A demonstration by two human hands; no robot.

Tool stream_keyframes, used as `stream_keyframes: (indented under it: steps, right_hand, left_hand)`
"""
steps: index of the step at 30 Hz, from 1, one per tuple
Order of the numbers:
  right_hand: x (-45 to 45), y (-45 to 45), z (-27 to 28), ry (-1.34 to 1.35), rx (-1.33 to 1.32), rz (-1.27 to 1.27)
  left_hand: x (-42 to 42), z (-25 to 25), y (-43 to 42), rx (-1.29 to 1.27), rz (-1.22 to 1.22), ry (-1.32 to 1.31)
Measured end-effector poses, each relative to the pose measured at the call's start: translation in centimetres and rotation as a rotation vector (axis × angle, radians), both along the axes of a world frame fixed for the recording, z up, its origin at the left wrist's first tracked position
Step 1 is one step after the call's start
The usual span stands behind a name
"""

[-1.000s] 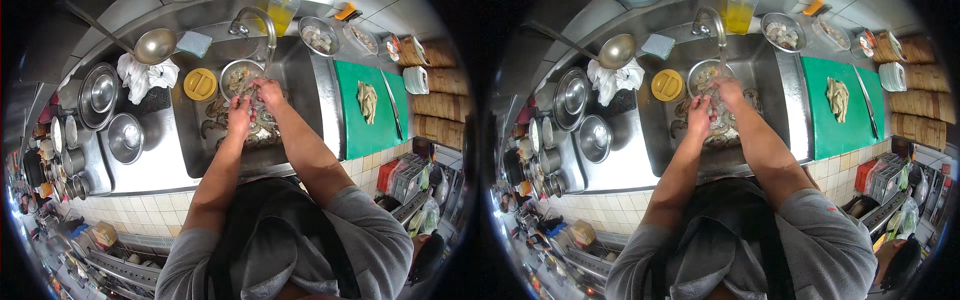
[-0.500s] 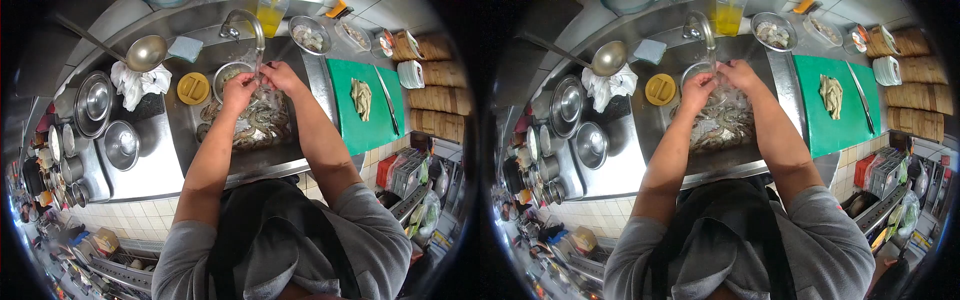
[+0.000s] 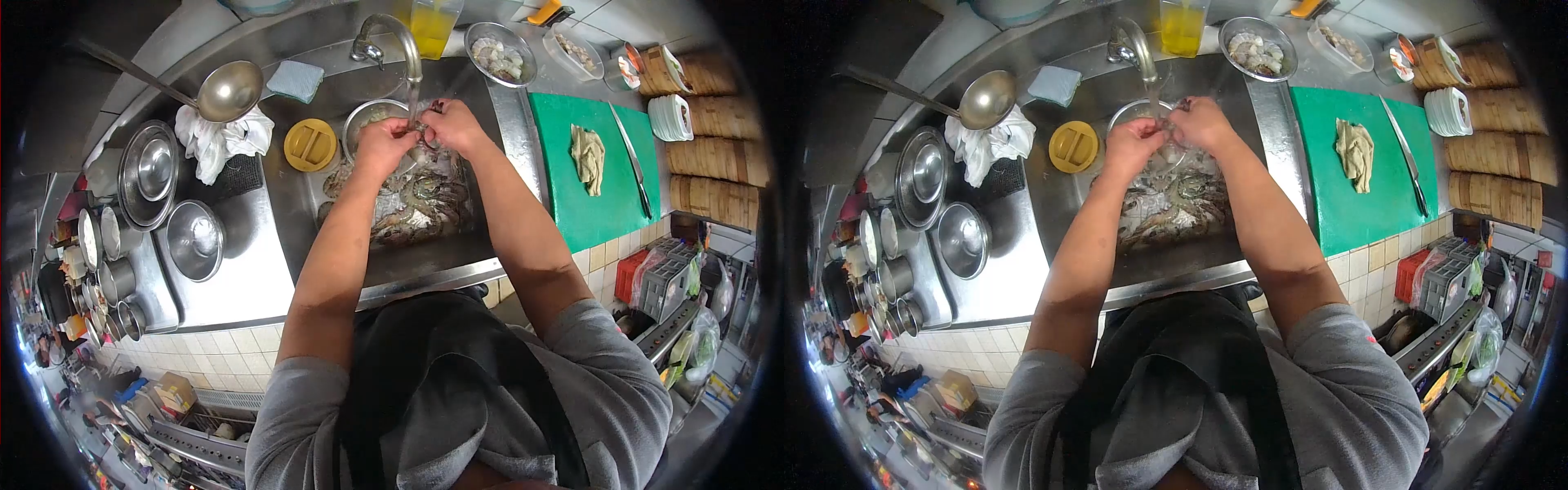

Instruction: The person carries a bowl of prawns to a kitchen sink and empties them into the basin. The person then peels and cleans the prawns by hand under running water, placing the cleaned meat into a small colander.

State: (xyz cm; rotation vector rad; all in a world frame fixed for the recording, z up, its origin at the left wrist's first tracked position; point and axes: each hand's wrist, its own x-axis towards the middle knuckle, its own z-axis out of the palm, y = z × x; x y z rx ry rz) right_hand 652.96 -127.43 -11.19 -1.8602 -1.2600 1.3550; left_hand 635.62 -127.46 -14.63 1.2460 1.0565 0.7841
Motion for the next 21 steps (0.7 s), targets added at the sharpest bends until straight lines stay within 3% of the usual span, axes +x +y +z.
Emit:
stream_keyframes:
  steps: [2, 8, 11, 15, 21]
  right_hand:
    - [-0.3, 0.3, -0.1, -0.141, 0.031, 0.010]
    - [-0.6, 0.2, 0.6, -0.376, -0.002, 0.079]
    - [-0.3, 0.0, 1.2, -0.423, 0.037, 0.255]
    - [-0.3, 0.0, 0.9, -0.246, -0.067, 0.073]
    - [-0.4, -0.8, 2.8, 0.082, -0.089, 0.013]
  left_hand:
    - [0.1, 1.5, -0.1, 0.189, -0.068, 0.404]
    - [0.9, 2.8, -0.7, 0.390, -0.113, 0.603]
    - [1.2, 2.5, -0.8, 0.482, -0.117, 0.599]
    - [1.0, 1.9, -0.3, 0.541, -0.130, 0.597]
    - [-0.5, 2.3, 0.3, 0.329, -0.124, 0.523]
